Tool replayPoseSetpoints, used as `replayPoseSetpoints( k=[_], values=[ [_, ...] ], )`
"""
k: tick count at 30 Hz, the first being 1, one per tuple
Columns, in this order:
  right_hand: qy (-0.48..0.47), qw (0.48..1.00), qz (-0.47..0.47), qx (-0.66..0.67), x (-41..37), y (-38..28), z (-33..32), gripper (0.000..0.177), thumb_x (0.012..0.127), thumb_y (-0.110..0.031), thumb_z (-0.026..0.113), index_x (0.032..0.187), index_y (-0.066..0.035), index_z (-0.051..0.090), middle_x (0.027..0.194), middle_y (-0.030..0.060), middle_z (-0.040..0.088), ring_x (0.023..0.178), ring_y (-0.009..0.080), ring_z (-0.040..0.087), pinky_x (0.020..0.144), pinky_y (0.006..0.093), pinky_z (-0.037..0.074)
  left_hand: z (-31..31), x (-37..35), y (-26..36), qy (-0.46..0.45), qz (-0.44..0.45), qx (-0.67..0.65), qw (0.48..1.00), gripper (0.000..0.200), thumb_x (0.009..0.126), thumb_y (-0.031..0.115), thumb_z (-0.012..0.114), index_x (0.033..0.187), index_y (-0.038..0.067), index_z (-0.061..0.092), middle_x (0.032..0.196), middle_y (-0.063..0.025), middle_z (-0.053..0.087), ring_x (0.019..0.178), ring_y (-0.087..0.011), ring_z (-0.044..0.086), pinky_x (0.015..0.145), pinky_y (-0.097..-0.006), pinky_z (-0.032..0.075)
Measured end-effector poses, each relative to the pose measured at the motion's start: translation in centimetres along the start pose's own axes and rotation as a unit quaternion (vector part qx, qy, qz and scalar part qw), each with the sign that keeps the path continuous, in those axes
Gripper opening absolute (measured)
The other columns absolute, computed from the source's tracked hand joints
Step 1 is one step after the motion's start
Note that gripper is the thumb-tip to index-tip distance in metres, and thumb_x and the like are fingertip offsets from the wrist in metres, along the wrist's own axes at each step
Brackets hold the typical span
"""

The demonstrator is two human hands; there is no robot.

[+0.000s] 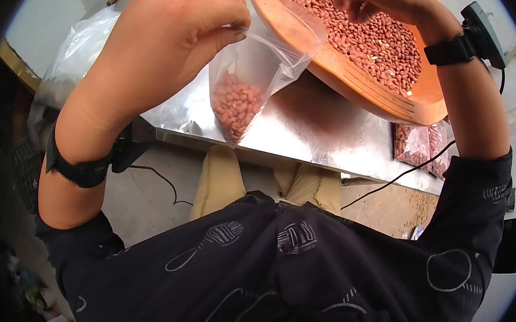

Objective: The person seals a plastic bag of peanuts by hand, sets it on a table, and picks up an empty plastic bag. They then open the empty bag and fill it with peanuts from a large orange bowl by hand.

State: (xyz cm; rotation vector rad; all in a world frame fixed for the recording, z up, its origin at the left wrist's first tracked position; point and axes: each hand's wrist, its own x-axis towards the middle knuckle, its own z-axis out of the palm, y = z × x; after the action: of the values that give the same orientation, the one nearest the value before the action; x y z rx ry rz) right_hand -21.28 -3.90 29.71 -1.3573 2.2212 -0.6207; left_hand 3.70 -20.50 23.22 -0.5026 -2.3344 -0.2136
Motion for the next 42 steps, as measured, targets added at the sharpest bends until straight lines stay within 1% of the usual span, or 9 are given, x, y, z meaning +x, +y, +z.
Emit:
replayPoseSetpoints(
  k=[5,8,11,16,19,20,24,36,42],
  values=[
    [-0.193,0.926,0.293,-0.140,-0.3,8.3,0.3,0.086,0.079,-0.012,0.077,0.147,-0.006,0.025,0.093,0.0159,0.065,0.065,0.0267,0.068,0.057,0.0359,0.060,0.0,-0.1,0.3,-0.017,-0.029,-0.012,0.999,0.015,0.076,-0.006,0.069,0.088,0.000,0.062,0.099,-0.0082,0.062,0.078,-0.0210,0.062,0.066,-0.0290,0.050],
    [-0.177,0.941,0.283,-0.053,-0.1,12.0,1.8,0.110,0.075,-0.004,0.080,0.154,-0.016,0.005,0.102,0.0154,0.061,0.072,0.0249,0.068,0.058,0.0388,0.060,0.1,0.1,0.0,-0.015,-0.025,-0.006,1.000,0.016,0.076,-0.007,0.069,0.088,-0.001,0.062,0.099,-0.0095,0.062,0.077,-0.0208,0.062,0.066,-0.0286,0.050],
    [-0.150,0.956,0.248,0.041,1.4,12.5,2.7,0.111,0.076,-0.002,0.079,0.155,-0.018,0.002,0.103,0.0129,0.059,0.076,0.0231,0.067,0.057,0.0382,0.060,0.3,0.4,-0.4,-0.011,-0.017,-0.003,1.000,0.016,0.075,-0.007,0.070,0.088,-0.001,0.062,0.099,-0.0102,0.062,0.078,-0.0209,0.062,0.066,-0.0284,0.050],
    [-0.108,0.977,0.094,0.158,4.7,10.8,5.2,0.084,0.083,-0.008,0.073,0.150,-0.018,0.024,0.084,0.0027,0.062,0.063,0.0125,0.061,0.051,0.0251,0.051,0.7,0.6,-0.6,-0.015,-0.027,-0.016,0.999,0.017,0.075,-0.008,0.070,0.089,0.000,0.063,0.099,-0.0106,0.062,0.078,-0.0211,0.062,0.066,-0.0286,0.050],
    [-0.085,0.977,0.096,0.173,6.6,9.6,5.5,0.078,0.082,-0.011,0.072,0.148,-0.013,0.032,0.086,0.0038,0.062,0.066,0.0112,0.058,0.049,0.0250,0.047,0.7,0.8,-0.5,-0.018,-0.030,-0.014,0.999,0.017,0.076,-0.008,0.069,0.089,0.000,0.063,0.098,-0.0104,0.062,0.078,-0.0214,0.062,0.066,-0.0285,0.050],
    [0.020,0.975,0.070,0.211,7.7,10.2,7.2,0.057,0.082,-0.013,0.071,0.134,-0.010,0.051,0.076,0.0012,0.061,0.054,0.0100,0.053,0.043,0.0237,0.040,0.7,0.9,-0.5,-0.019,-0.024,-0.011,0.999,0.017,0.076,-0.008,0.069,0.089,0.000,0.063,0.098,-0.0102,0.062,0.079,-0.0215,0.062,0.066,-0.0286,0.050],
    [0.018,0.980,0.078,0.184,8.4,8.8,6.4,0.011,0.088,-0.014,0.068,0.098,-0.013,0.068,0.070,-0.0084,0.057,0.055,0.0028,0.052,0.046,0.0191,0.040,0.6,1.2,-0.3,-0.021,-0.009,-0.002,1.000,0.017,0.076,-0.007,0.069,0.089,0.000,0.063,0.097,-0.0093,0.062,0.079,-0.0216,0.061,0.066,-0.0288,0.049],
    [0.050,0.987,0.040,0.149,5.7,9.0,0.6,0.003,0.086,-0.010,0.064,0.087,-0.010,0.061,0.067,-0.0069,0.051,0.051,0.0014,0.043,0.044,0.0169,0.032,0.8,1.1,-0.6,-0.009,0.006,-0.013,1.000,0.015,0.077,-0.004,0.070,0.089,0.001,0.061,0.094,-0.0081,0.062,0.078,-0.0231,0.060,0.066,-0.0306,0.049],
    [-0.029,0.974,-0.071,0.212,2.3,-0.1,0.3,0.010,0.087,-0.012,0.066,0.092,-0.003,0.065,0.075,0.0001,0.059,0.057,0.0079,0.054,0.050,0.0222,0.044,0.9,1.1,-0.8,-0.008,0.001,-0.008,1.000,0.015,0.078,-0.002,0.070,0.090,0.002,0.061,0.093,-0.0076,0.062,0.078,-0.0239,0.061,0.067,-0.0315,0.049]
  ],
)
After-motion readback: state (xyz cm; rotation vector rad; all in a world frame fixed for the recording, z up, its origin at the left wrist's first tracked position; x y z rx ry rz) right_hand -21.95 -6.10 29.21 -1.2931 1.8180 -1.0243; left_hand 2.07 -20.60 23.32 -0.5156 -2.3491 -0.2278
